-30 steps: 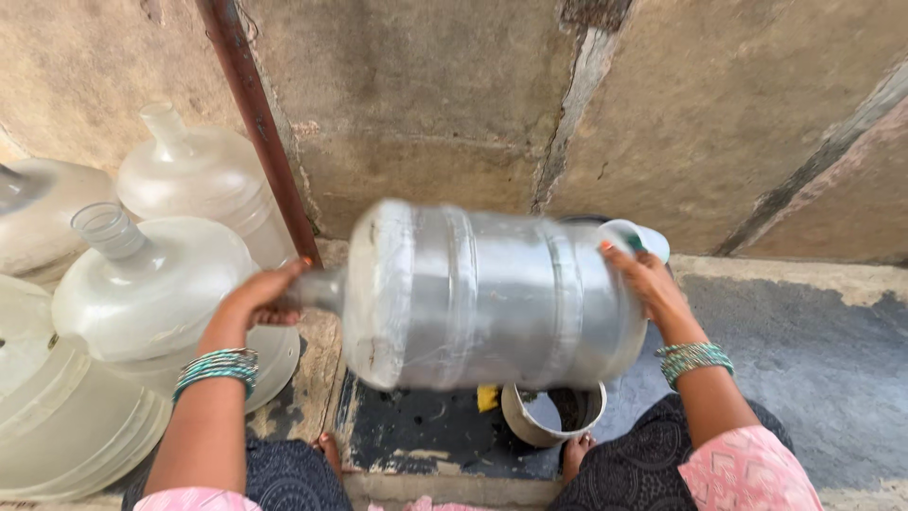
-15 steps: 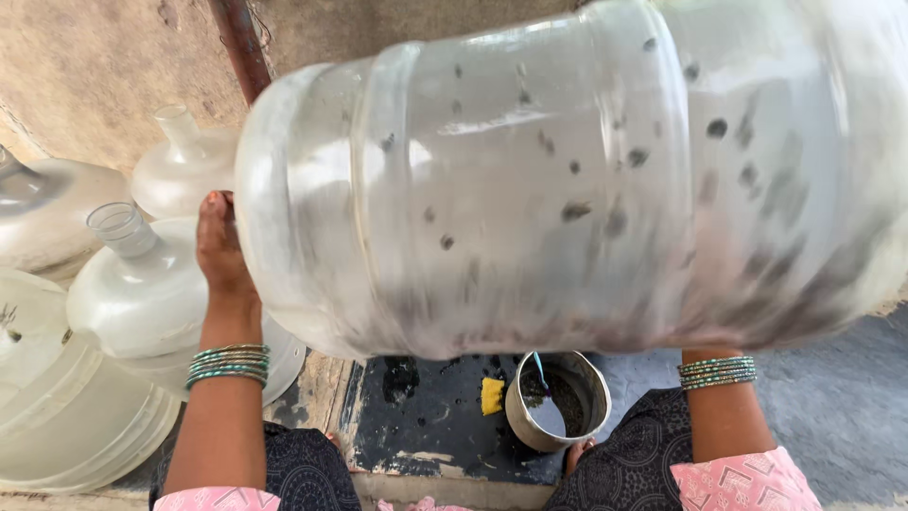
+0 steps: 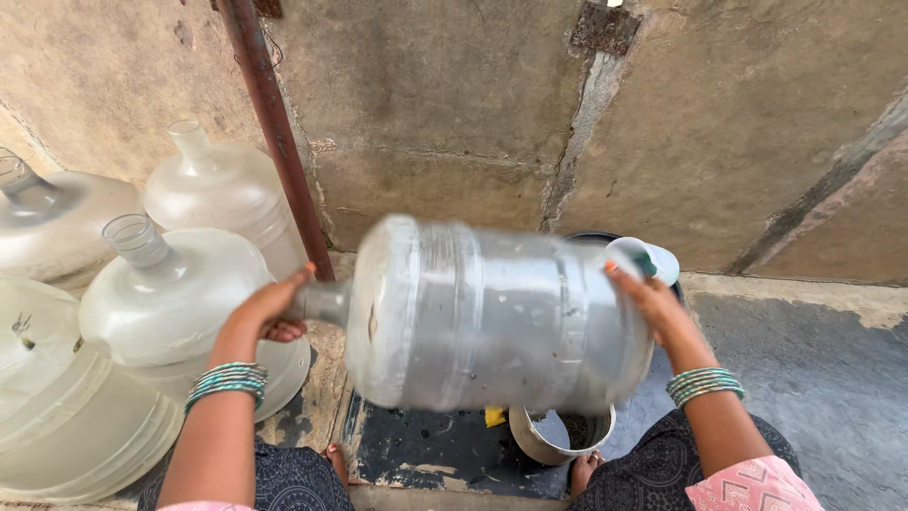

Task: The person washes a large plastic water dispenser jug by hand. They repeatedly pour water into the jug, swirl it to clean the interior, and pour the water out into a bucket. The person also uses a small cup to add water and a sponge to scrub the inside of the jug.

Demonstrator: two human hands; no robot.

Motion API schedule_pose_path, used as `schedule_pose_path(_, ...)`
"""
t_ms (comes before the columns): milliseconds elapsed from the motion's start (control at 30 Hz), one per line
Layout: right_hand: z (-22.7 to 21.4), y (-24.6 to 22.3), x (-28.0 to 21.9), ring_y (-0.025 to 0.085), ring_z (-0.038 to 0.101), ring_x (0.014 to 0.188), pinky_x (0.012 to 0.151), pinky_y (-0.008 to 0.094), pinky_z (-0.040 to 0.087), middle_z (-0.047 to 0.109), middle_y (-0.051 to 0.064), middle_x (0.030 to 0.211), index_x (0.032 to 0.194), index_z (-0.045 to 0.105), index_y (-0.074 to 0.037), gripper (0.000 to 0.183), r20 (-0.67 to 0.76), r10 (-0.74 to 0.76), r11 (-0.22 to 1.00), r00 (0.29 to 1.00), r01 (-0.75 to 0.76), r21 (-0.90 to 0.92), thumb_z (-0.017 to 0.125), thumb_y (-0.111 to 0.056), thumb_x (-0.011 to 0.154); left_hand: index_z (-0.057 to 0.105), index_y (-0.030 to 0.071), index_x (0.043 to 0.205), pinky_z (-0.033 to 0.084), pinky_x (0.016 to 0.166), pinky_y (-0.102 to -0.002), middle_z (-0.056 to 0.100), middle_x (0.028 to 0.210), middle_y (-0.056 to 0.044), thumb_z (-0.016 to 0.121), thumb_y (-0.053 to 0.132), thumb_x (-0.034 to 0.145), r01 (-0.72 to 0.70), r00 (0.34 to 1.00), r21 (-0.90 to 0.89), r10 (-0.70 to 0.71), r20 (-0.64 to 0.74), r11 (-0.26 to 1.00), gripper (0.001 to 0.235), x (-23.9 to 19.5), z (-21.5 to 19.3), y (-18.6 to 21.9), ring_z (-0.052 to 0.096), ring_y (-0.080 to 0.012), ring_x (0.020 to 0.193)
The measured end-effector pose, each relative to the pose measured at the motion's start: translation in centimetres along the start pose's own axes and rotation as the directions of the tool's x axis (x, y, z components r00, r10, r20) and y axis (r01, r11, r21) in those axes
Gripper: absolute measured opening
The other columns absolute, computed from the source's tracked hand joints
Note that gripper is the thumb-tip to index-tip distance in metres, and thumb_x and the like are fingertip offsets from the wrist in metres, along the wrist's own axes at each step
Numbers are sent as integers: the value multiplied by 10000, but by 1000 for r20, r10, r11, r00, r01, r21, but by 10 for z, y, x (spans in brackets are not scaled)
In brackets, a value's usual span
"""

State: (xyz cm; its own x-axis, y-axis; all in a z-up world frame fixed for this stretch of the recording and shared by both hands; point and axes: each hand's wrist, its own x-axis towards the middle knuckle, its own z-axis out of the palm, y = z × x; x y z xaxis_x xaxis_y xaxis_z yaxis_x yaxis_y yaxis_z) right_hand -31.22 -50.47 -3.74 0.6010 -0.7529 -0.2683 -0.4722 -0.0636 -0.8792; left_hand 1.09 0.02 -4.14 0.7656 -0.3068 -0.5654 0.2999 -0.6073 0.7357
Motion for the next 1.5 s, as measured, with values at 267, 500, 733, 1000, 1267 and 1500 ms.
schedule_pose_path(267, -32, -18, -30, 235, 578, 1191, 1106, 452, 451, 616, 117, 1242, 1374, 492, -85, 643, -175, -623, 690, 763, 641, 337, 770, -419, 900, 557, 157, 1186, 590, 590, -322, 689, 954, -90, 582, 416, 949, -466, 885, -318, 433, -171, 826, 352, -34, -20, 21, 669, -186, 660)
schedule_pose_path(500, -40, -61, -79, 208, 529, 1448, 1292, 436, 398, 571, 80, 1509, 1511, 458, -77, 651, -327, -806, 148, 493, 703, 696, 543, -558, 1082, 603, 99, 1135, 541, 858, -326, 649, 1077, -15, 582, 100, 1067, -742, 518, -650, 756, -401, 164, 71, -29, -3, 36, 622, -137, 971)
schedule_pose_path(733, -23, -34, -37, 260, 487, 1452, 1255, 457, 382, 518, 122, 1539, 1530, 433, -65, 749, -341, -646, 369, 683, 671, 644, 447, -629, 1037, 651, 59, 1039, 542, 883, -328, 649, 1105, -45, 616, 116, 1066, -737, 514, -666, 731, -448, 110, 72, 1, -3, 21, 620, -137, 985)
schedule_pose_path(1000, -6, -14, -13, 312, 481, 1406, 1162, 489, 381, 512, 166, 1520, 1522, 439, -73, 890, -90, -378, 792, 921, 372, 484, 401, -728, 921, 541, 65, 1259, 568, 560, -333, 722, 834, -201, 373, 854, 799, -115, 993, -266, 117, -8, 957, 929, -30, -19, 19, 674, -215, 626)
schedule_pose_path(1267, 7, 5, -12, 402, 494, 1283, 1043, 636, 381, 506, 256, 1444, 1507, 452, 2, 868, 8, -5, 984, 1000, 7, -179, 613, -613, 917, 561, 40, 1298, 600, 514, -325, 662, 777, -182, 525, 646, 899, -21, 998, -46, 24, 57, 999, 727, -7, -17, -9, 644, -217, 535)
schedule_pose_path(1500, -35, -46, -68, 236, 507, 1409, 1257, 469, 405, 519, 117, 1504, 1526, 409, -1, 760, -132, -821, 321, 555, 642, 696, 617, -551, 1044, 557, 149, 1134, 654, 821, -393, 732, 1067, 43, 643, 169, 868, -664, 610, -669, 760, -225, 335, 280, -49, -38, 16, 727, -136, 994)
